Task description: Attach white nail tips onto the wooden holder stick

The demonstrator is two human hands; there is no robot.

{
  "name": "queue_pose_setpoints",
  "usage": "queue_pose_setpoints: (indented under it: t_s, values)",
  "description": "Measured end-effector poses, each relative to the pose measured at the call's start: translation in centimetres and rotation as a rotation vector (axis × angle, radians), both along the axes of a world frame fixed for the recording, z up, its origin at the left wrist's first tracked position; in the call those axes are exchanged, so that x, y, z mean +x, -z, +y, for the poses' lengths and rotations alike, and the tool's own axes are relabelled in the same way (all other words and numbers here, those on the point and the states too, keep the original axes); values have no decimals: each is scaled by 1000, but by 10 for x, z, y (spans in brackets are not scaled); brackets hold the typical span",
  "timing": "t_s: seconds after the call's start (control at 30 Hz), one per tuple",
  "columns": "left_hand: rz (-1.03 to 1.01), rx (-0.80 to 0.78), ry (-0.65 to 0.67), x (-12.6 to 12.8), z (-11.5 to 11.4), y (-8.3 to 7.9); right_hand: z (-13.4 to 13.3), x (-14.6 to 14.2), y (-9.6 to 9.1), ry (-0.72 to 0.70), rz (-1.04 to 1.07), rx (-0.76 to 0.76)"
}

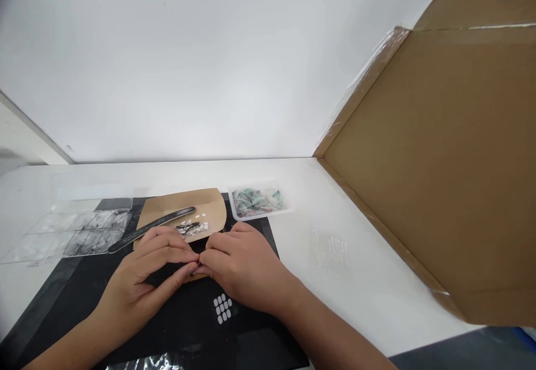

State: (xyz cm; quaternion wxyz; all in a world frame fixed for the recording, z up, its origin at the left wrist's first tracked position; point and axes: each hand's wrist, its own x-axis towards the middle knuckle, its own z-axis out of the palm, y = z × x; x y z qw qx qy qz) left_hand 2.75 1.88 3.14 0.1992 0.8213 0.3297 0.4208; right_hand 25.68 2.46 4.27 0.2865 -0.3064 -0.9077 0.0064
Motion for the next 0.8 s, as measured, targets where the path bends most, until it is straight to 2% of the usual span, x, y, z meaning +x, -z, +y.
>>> queue_pose_setpoints:
  t_s: [0.43,0.8]
  values:
    - [-24,5,87,-1,0,-4,-3,1,-4,-26,26,-16]
    - [0,-93,39,0,-4,-1,1,-1,3,0,13,42]
